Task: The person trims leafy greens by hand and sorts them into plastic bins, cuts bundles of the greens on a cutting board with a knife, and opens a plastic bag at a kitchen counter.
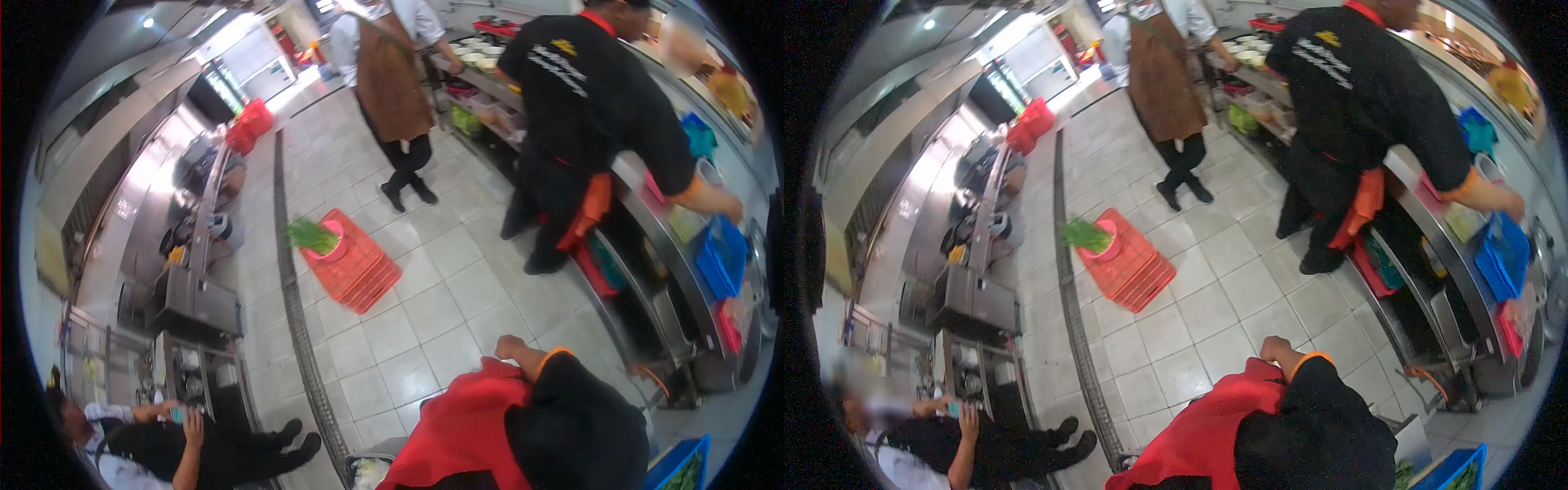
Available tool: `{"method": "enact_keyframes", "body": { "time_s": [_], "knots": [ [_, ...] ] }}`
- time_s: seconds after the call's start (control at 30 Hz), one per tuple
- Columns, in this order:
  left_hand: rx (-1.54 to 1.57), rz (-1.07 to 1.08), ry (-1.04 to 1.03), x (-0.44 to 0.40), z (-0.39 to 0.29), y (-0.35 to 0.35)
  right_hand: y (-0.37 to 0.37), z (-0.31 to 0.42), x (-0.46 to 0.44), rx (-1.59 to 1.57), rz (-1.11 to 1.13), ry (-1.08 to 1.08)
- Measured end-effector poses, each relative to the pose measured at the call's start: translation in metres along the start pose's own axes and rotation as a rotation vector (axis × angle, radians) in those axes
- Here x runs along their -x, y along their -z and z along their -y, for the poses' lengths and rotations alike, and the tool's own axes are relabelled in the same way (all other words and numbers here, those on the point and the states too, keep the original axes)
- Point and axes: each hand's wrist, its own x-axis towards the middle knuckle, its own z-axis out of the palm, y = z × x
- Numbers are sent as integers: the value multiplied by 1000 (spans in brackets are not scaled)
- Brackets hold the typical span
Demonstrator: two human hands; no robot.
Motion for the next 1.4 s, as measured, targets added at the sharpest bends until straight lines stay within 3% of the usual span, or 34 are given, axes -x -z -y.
{"method": "enact_keyframes", "body": {
  "time_s": [0.27, 0.43, 0.83, 1.4],
  "knots": [
    [35, 6, 80, 27, 19, 0, -2, 3, -4, 189, 12, 86],
    [41, 7, 107, 40, 28, 1, 5, 13, 2, -12, -144, -9],
    [47, 1, 124, 50, 40, 4, -5, 8, -5, 61, 22, -39],
    [43, -10, 82, 47, 55, 5, -9, 12, 7, 138, 11, 61]
  ]
}}
